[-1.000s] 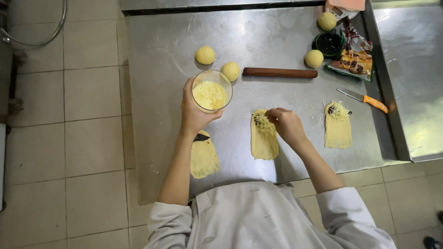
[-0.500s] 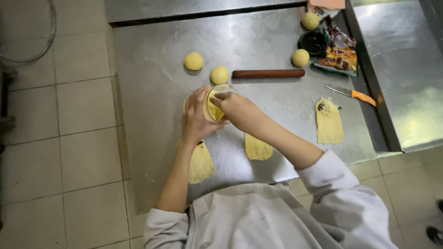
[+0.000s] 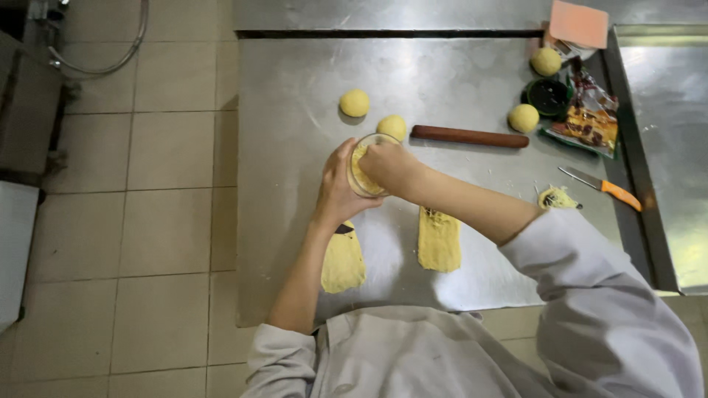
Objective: The person sprinkles shredded cheese onto flattened dough pieces, rolls them into logs, and places them on a metal tray. The person repeats this process for multiple dough pieces.
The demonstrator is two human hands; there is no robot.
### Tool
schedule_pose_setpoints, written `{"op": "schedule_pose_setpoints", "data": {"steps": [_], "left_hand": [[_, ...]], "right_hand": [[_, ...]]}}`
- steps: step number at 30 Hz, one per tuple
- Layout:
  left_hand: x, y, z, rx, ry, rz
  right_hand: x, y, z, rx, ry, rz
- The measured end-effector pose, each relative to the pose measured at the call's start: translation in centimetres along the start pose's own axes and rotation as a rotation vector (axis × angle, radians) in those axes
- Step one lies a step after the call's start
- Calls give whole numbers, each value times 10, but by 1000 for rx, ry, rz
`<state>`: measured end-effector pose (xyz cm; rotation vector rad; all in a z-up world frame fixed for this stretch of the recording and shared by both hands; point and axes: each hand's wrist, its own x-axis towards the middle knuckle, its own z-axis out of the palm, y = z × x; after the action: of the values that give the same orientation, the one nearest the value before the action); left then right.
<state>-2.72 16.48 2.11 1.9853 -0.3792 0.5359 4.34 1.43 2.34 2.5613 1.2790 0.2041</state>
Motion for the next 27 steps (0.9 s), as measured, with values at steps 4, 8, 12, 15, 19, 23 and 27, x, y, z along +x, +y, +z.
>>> {"op": "schedule_pose_setpoints", "data": {"steps": [4, 8, 12, 15, 19, 23, 27], "left_hand": [[0, -2, 1, -7, 26, -4], [0, -2, 2, 33, 40, -6], [2, -1, -5, -25, 67, -68], [3, -6, -18, -106, 116, -131], [-1, -19, -37, -130, 155, -271], [-6, -19, -60, -134, 227, -370], [-5, -25, -77, -146, 243, -475]], "right_hand": [[2, -3, 12, 62, -58, 31], [6, 0, 0, -32, 19, 3], [12, 10, -16, 22, -50, -9], [26, 22, -14, 305, -213, -8], [39, 22, -74, 613, -148, 79], [32, 12, -140, 1105, 32, 183], [14, 11, -130, 1396, 92, 280]]}}
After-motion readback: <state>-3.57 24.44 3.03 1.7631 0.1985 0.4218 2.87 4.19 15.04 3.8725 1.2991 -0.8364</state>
